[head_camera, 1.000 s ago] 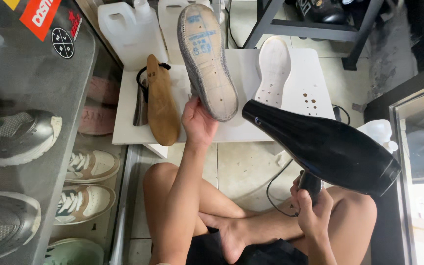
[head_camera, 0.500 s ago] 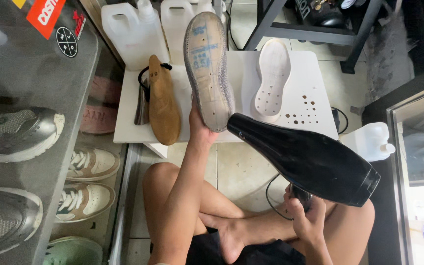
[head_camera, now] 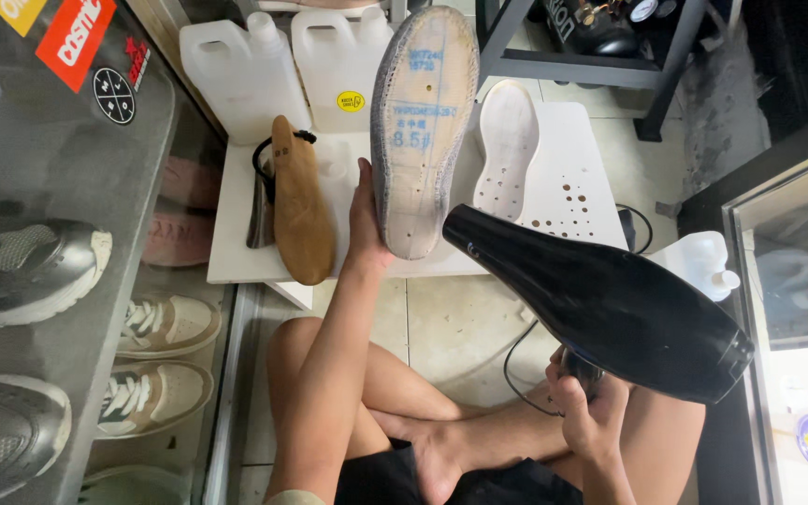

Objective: The person uses a hairdryer to dry a white shoe insole and a grey sneaker. They hold the insole with one hand and direct the hairdryer at it, then switch to drying the grey sneaker, rotating it to cover different areas.

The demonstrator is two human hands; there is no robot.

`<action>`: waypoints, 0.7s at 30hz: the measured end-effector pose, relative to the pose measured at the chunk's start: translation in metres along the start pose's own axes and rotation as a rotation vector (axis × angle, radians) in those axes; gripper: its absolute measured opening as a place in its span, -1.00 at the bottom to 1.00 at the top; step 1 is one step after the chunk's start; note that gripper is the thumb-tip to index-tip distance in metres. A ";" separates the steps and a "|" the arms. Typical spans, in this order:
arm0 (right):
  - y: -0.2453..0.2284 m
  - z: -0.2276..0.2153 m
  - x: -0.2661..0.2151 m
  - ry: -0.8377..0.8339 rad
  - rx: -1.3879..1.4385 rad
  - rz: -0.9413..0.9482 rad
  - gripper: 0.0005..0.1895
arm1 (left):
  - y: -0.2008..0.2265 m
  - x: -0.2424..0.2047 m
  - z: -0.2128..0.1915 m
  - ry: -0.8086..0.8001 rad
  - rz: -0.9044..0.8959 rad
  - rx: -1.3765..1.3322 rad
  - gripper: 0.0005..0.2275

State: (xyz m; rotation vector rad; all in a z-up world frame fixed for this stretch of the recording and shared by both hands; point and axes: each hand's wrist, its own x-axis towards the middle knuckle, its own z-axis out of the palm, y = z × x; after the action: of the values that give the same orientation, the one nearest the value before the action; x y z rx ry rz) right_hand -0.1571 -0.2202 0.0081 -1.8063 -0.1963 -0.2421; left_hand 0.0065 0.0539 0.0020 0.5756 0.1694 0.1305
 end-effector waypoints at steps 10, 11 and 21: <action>0.022 0.000 -0.011 0.017 0.007 0.109 -0.39 | -0.019 -0.020 -0.017 0.084 0.094 -0.023 -0.69; 0.023 0.000 -0.011 0.063 0.014 0.127 -0.44 | -0.017 -0.023 -0.014 0.072 0.105 0.023 -0.68; -0.019 -0.007 0.004 0.142 0.073 0.172 -0.54 | -0.018 -0.031 0.001 0.042 0.312 0.344 -0.58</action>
State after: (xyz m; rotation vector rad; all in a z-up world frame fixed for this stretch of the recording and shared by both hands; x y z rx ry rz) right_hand -0.1585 -0.2220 0.0283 -1.7148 0.0504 -0.2371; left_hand -0.0224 0.0336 -0.0034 0.9417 0.1428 0.4215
